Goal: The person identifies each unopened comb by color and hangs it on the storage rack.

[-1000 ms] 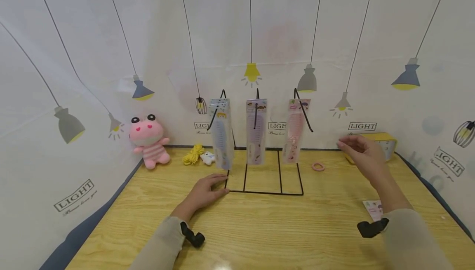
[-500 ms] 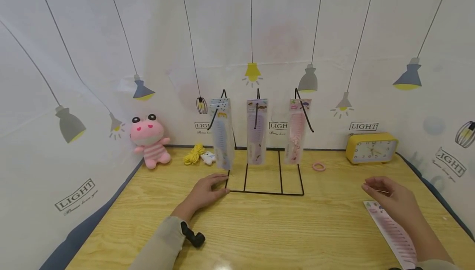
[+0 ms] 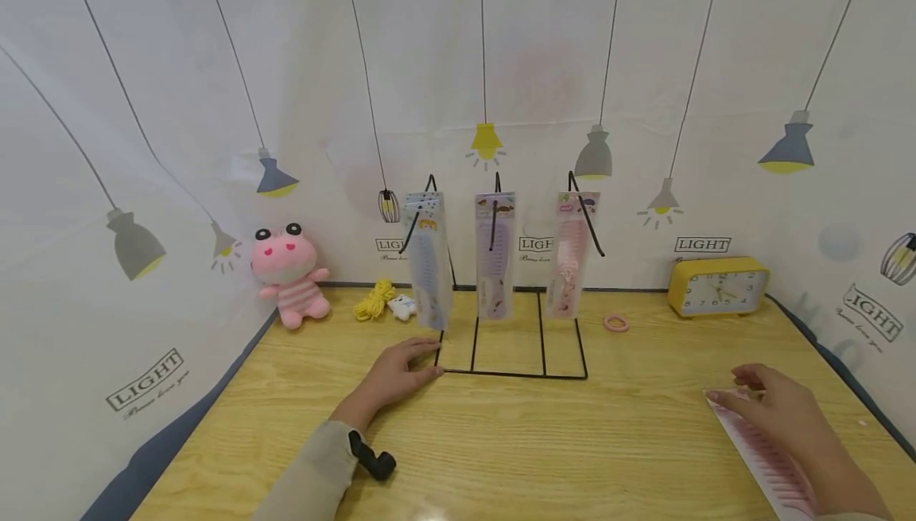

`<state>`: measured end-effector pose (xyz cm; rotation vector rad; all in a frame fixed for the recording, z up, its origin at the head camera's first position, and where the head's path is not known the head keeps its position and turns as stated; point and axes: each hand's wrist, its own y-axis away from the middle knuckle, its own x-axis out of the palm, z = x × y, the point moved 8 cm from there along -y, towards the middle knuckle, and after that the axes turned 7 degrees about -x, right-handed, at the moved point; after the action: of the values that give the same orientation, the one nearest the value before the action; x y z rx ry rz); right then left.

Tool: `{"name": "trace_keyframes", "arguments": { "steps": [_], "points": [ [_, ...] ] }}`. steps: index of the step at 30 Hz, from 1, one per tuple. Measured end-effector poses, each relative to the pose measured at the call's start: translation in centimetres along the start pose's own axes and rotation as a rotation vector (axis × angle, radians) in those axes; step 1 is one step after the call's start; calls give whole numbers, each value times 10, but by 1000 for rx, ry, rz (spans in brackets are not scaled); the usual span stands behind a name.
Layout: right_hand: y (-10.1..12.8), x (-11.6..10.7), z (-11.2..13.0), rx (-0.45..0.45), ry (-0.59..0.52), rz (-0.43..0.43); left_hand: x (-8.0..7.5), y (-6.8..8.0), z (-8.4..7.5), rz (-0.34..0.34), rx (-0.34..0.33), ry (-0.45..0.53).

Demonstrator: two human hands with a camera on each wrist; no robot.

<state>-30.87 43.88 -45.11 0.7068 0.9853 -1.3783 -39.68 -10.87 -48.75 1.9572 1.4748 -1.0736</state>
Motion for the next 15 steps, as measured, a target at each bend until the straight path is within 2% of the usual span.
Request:
{"name": "trace_keyframes", "arguments": {
  "steps": [10, 15],
  "points": [
    [6, 3, -16, 47, 57, 131, 0, -1, 0, -8, 8, -5],
    [11, 9, -24, 128, 48, 223, 1, -2, 0, -1, 3, -8]
  ]
}}
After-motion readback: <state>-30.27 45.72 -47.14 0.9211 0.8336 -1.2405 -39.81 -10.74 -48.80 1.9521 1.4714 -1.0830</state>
